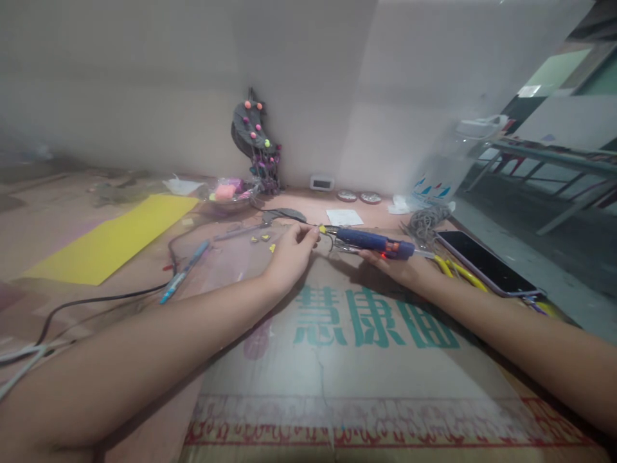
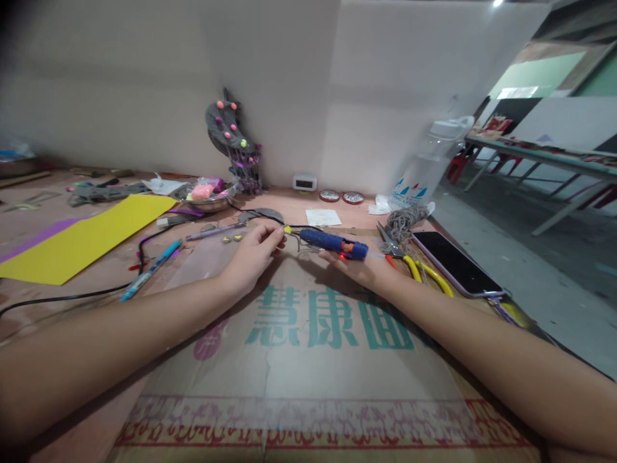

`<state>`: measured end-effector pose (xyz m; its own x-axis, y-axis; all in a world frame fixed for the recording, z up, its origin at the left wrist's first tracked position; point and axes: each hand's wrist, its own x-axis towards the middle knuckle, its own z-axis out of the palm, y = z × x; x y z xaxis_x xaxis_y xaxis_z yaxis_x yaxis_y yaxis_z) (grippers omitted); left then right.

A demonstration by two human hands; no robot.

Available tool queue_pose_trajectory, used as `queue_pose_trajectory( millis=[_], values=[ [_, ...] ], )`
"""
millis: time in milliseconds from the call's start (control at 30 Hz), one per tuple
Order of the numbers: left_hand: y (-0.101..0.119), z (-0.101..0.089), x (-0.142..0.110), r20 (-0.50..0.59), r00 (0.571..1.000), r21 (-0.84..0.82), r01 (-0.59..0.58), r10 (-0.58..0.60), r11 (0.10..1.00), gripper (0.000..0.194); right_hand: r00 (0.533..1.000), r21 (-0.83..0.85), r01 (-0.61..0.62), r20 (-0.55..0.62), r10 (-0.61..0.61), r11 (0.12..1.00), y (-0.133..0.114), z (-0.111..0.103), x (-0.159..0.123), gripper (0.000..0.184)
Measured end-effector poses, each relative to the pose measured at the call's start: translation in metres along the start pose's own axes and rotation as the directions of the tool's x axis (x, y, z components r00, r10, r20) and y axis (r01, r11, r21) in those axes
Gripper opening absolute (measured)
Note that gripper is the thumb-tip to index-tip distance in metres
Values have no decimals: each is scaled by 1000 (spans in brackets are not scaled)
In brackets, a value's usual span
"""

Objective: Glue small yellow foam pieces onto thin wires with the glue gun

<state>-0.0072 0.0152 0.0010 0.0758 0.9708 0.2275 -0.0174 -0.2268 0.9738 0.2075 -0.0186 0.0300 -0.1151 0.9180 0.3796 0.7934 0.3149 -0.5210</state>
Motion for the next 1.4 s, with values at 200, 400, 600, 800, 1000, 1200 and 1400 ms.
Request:
queue_pose_trajectory(
  millis=[200, 400, 600, 800, 1000, 1200, 1400],
  values=[
    [0, 0, 0, -6, 1000, -21, -6, 6, 1000, 14, 1000, -46, 19, 1, -19, 999, 5, 2, -1, 27],
    [2, 1, -1, -25, 1000, -58, 11, -12, 998, 13, 997, -13, 57, 49, -56, 998, -2, 0, -1, 28],
    [2, 2, 0, -56, 997, -98, 42, -47, 994, 13, 995, 36, 95, 19, -95, 995, -6, -6, -2, 26],
    [4, 3, -2, -14, 997, -67, 72, -73, 995, 13, 992, 139, 58, -120, -41, 989, 1, -6, 6, 25],
    [0, 3, 0, 20, 999, -46, 47, -46, 998, 14, 972, 84, -15, -231, 34, 996, 38, -17, 41, 41],
    [-2, 3, 1, 41, 998, -41, 48, -46, 998, 13, 959, -34, -218, -195, 208, 975, 69, -23, 54, 38],
    [-5, 4, 2, 65, 998, -48, 21, -18, 999, 17, 989, -88, -115, -102, 106, 989, 80, -11, 60, 35]
  ],
)
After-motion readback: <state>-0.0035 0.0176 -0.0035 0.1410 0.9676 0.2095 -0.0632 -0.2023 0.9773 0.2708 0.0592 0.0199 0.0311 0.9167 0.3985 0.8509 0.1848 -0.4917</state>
